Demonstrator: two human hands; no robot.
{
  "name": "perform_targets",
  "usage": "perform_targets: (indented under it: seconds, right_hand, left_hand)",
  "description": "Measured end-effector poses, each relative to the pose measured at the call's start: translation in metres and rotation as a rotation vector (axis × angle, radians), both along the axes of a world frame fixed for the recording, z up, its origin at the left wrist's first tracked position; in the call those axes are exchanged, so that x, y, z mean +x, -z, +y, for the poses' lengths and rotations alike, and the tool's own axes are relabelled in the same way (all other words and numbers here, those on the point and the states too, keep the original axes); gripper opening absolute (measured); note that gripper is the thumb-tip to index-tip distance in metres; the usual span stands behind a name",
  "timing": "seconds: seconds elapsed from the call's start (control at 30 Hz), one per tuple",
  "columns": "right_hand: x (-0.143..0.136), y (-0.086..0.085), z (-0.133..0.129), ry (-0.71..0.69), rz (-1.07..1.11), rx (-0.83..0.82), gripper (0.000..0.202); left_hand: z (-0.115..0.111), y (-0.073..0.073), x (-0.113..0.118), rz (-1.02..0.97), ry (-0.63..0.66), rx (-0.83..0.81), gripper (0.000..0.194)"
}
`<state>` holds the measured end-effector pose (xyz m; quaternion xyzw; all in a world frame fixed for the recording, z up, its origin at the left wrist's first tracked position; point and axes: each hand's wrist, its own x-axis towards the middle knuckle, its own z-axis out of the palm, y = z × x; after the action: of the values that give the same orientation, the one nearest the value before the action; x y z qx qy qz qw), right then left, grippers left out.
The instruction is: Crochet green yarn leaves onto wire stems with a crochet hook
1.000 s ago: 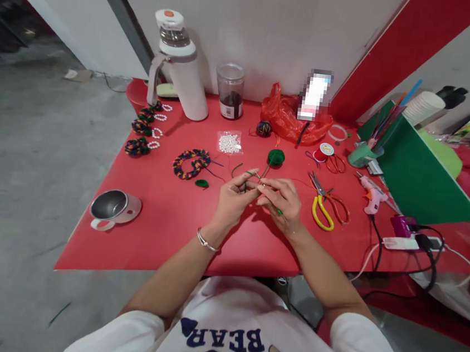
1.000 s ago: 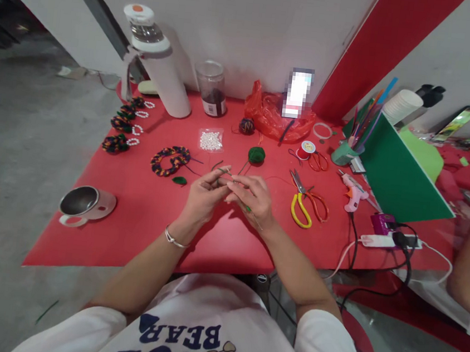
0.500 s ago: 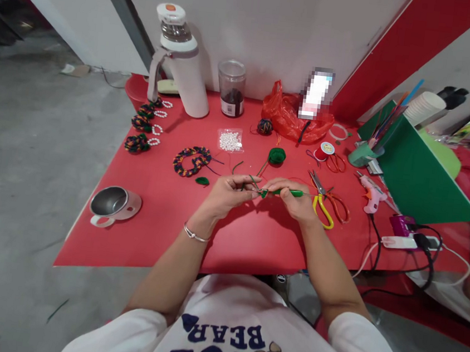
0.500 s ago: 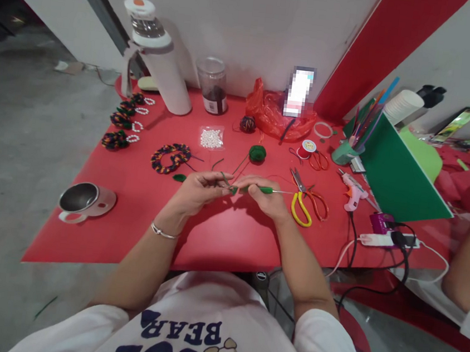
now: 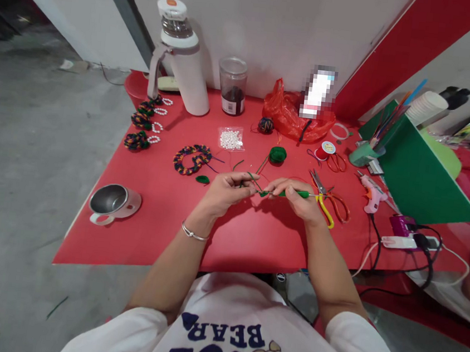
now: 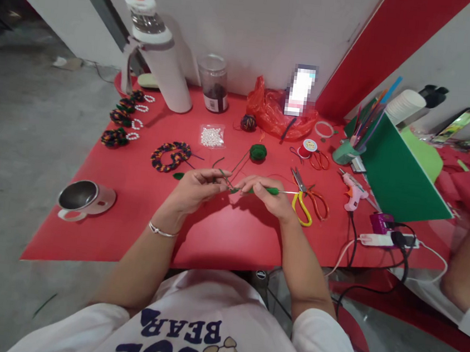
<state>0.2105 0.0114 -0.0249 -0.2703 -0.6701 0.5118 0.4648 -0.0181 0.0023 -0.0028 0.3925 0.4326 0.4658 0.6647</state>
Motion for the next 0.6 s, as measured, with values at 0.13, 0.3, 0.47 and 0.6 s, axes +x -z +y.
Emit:
perform_targets:
  seconds: [0.13, 0.3, 0.47, 0.6]
  right_hand:
    - [0.0, -0.01, -0.003, -0.015, -0.043, 0.046, 0.033]
    - [-0.001, -0.017, -0.004, 0.011, -0.154, 0.138, 0.034]
    - [-0.007, -0.015, -0.008, 0.089, -0.255, 0.336, 0.029]
    - [-0.017, -0.003, -0.01, 0.18, -0.373, 0.561, 0.023]
  left_hand:
    - [0.0, 0.001, 0.0, 0.021, -0.018, 0.021, 0.037]
    - [0.001, 0.001, 0.002, 0.038, -0.054, 0.046, 0.036]
    - [0.003, 0.002, 0.002, 0.032, -0.097, 0.038, 0.036]
    - [0.005, 0.005, 0.005, -0.059, -0.162, -0.028, 0.044]
